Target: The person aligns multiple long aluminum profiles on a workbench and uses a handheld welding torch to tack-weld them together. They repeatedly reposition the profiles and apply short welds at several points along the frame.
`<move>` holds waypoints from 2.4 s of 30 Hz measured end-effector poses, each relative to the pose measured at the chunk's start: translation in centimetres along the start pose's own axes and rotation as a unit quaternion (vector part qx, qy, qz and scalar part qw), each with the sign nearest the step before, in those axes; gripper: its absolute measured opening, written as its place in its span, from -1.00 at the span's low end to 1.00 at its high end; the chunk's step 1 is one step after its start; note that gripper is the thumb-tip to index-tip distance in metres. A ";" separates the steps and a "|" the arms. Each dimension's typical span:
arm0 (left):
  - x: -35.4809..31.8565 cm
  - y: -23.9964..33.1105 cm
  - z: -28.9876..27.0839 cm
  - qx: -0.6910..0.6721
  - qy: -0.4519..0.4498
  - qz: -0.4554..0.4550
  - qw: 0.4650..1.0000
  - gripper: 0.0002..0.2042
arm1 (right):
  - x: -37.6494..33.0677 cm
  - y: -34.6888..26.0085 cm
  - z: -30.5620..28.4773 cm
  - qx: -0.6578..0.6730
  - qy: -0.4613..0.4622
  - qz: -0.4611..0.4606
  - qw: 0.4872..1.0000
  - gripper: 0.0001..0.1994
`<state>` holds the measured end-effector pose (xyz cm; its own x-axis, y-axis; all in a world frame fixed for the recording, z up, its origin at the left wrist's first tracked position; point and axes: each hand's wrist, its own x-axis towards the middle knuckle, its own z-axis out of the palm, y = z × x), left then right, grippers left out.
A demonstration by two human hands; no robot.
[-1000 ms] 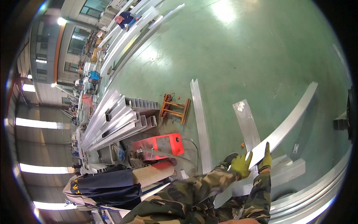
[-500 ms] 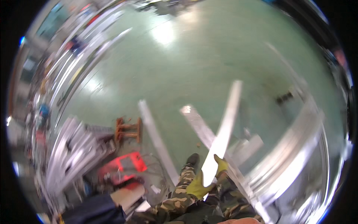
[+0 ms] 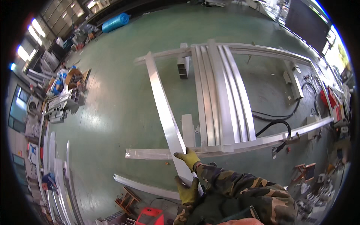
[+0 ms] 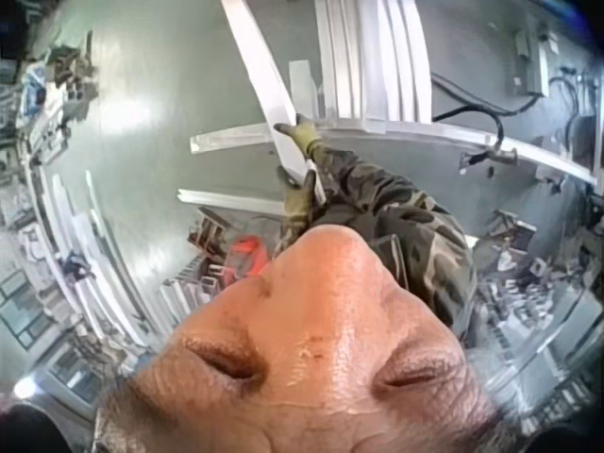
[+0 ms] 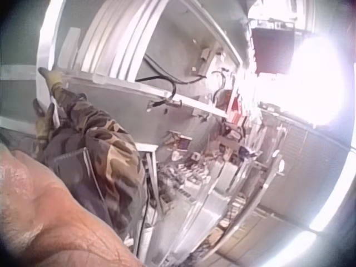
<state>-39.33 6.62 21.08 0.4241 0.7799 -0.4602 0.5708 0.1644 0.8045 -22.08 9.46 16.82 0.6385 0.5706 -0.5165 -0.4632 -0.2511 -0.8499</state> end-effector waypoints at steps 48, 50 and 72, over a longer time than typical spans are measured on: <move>8.3 9.2 47.0 0.191 -0.151 0.086 0.966 0.20 | -38.4 21.5 -55.5 0.085 0.371 0.191 0.905 -0.55; 9.3 8.7 47.5 0.183 -0.158 0.066 0.968 0.22 | -37.6 21.5 -56.2 0.088 0.349 0.230 0.904 -0.52; 15.8 -7.3 52.8 0.284 -0.188 -0.100 0.935 -0.23 | -33.9 10.5 -64.6 -0.010 0.316 0.332 0.889 -0.42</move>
<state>0.35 -14.18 -11.87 0.4249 0.4821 -0.7662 0.9012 -0.1452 0.4084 -8.86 -63.07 18.70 0.4484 -0.2599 -0.8552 -0.8603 -0.3852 -0.3339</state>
